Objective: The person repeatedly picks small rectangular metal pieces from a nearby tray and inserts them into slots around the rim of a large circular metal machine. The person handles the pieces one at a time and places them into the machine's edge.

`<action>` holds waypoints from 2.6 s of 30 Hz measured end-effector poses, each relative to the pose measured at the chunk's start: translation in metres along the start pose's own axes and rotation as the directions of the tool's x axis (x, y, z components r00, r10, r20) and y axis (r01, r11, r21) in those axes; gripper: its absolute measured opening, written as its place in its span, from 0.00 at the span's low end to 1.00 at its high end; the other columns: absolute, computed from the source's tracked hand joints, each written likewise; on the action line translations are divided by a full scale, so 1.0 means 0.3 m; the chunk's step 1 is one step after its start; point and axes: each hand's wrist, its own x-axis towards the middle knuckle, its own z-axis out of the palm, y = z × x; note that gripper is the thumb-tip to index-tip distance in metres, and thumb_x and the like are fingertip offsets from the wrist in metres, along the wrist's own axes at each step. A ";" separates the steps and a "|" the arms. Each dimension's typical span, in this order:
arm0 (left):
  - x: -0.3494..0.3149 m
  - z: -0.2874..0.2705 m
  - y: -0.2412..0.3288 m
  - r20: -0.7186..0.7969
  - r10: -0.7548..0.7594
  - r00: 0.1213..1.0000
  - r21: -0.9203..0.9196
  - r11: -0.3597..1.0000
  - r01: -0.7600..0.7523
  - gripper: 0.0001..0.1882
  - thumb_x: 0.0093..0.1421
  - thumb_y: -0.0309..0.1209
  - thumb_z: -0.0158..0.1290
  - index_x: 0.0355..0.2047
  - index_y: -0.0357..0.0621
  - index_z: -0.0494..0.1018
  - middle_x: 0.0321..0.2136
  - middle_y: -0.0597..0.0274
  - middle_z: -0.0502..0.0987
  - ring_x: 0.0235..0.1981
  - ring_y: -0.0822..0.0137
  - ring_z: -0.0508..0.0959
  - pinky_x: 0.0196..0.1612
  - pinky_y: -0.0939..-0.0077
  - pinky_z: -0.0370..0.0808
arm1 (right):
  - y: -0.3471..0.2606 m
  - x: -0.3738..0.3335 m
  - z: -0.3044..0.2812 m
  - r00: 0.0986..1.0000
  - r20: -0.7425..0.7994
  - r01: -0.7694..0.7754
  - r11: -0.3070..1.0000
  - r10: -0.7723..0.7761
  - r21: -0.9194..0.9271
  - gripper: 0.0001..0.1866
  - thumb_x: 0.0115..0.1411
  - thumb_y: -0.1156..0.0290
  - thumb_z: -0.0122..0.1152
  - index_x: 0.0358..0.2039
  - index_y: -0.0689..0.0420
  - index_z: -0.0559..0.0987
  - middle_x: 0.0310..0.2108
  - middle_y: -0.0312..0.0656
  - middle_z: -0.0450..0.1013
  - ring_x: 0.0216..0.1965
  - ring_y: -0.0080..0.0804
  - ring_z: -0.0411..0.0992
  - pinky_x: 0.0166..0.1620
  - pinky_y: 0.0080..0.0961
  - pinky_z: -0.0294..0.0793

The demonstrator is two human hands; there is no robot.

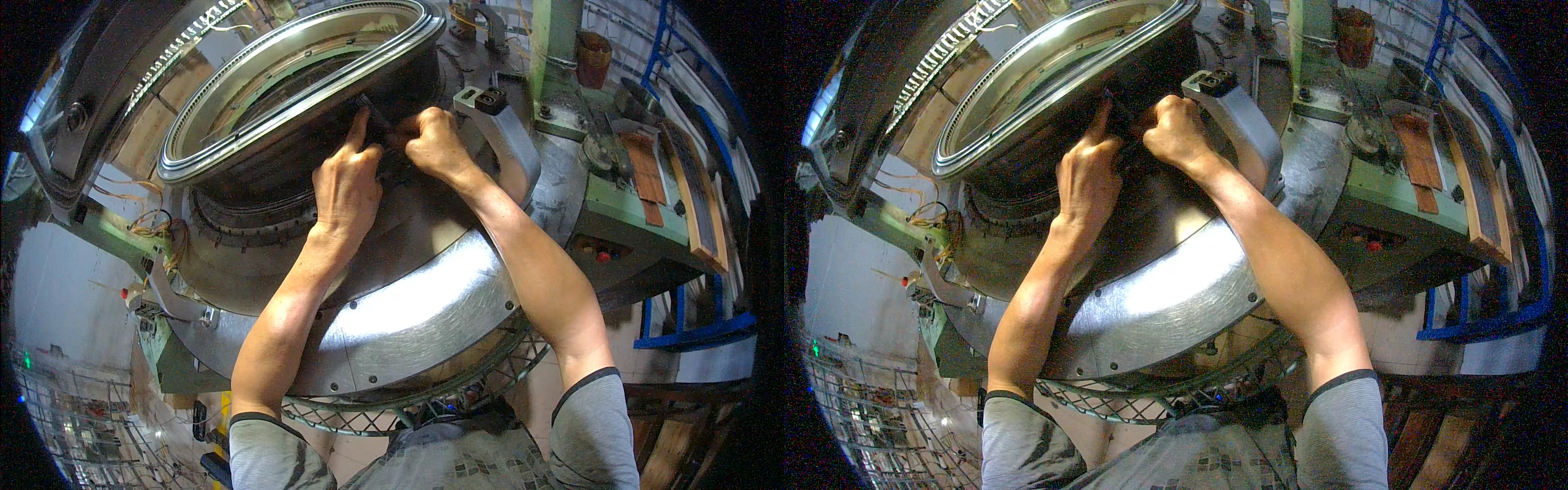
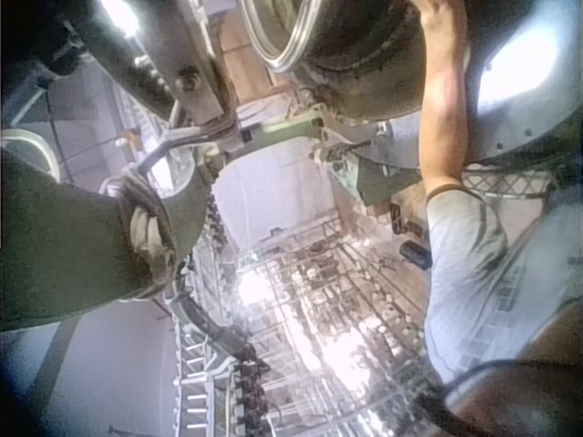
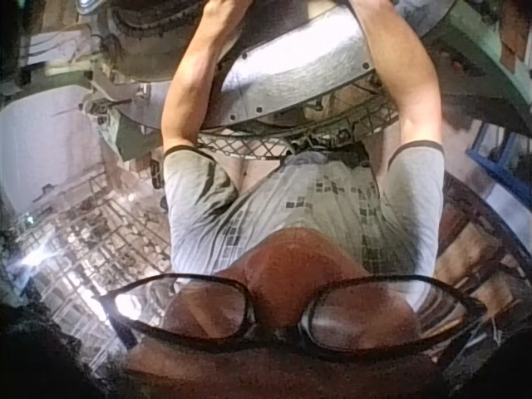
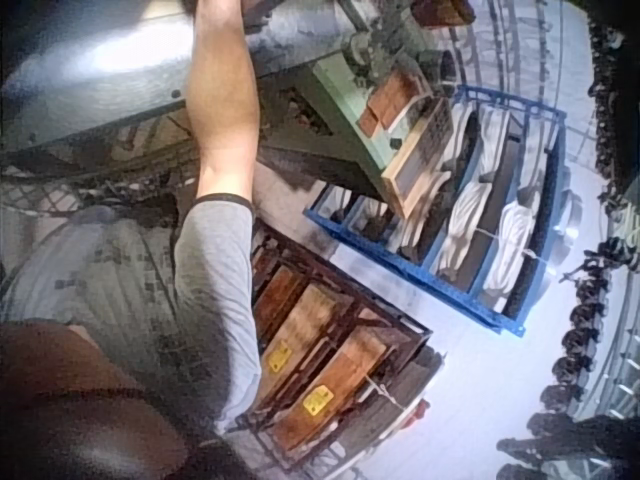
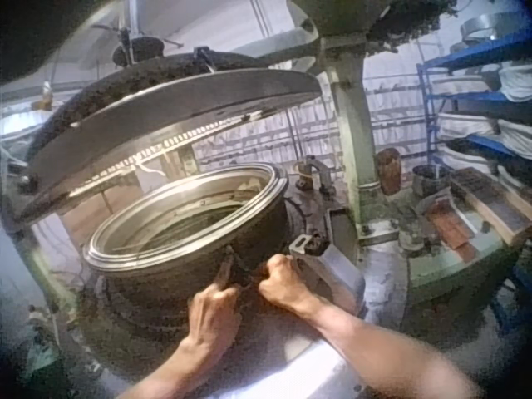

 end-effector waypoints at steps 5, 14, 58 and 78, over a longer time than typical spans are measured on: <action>0.000 -0.001 0.001 -0.002 0.006 1.000 -0.006 1.000 -0.006 0.10 0.41 0.14 0.55 0.26 0.36 0.78 0.63 0.42 0.68 0.37 0.43 0.84 0.39 0.59 0.85 | 0.000 0.000 0.005 1.000 -0.021 -0.019 0.999 0.020 0.035 0.10 0.45 0.74 0.63 0.29 0.63 0.85 0.29 0.59 0.79 0.31 0.43 0.81 0.38 0.37 0.78; 0.002 -0.002 -0.002 0.021 0.011 1.000 -0.020 1.000 -0.010 0.10 0.40 0.14 0.55 0.26 0.36 0.78 0.63 0.42 0.68 0.37 0.43 0.84 0.39 0.59 0.84 | 0.004 0.005 0.025 0.995 -0.099 -0.011 0.995 0.021 0.098 0.09 0.38 0.74 0.62 0.20 0.68 0.80 0.25 0.67 0.75 0.31 0.61 0.79 0.38 0.47 0.77; 0.020 -0.011 0.005 0.063 0.024 0.998 -0.027 0.999 -0.022 0.12 0.41 0.13 0.55 0.27 0.36 0.80 0.64 0.44 0.66 0.38 0.43 0.84 0.39 0.59 0.84 | 0.002 0.013 0.011 0.998 -0.018 -0.067 0.995 0.066 -0.067 0.11 0.48 0.72 0.67 0.33 0.61 0.87 0.29 0.56 0.80 0.31 0.40 0.83 0.39 0.34 0.79; 0.018 0.003 -0.012 0.081 0.046 0.996 -0.017 0.999 -0.044 0.12 0.42 0.15 0.55 0.28 0.37 0.80 0.65 0.42 0.65 0.37 0.43 0.84 0.39 0.59 0.84 | 0.013 0.014 0.016 0.996 -0.020 -0.082 0.996 0.082 -0.023 0.11 0.48 0.71 0.67 0.33 0.61 0.87 0.31 0.56 0.81 0.33 0.38 0.83 0.41 0.33 0.79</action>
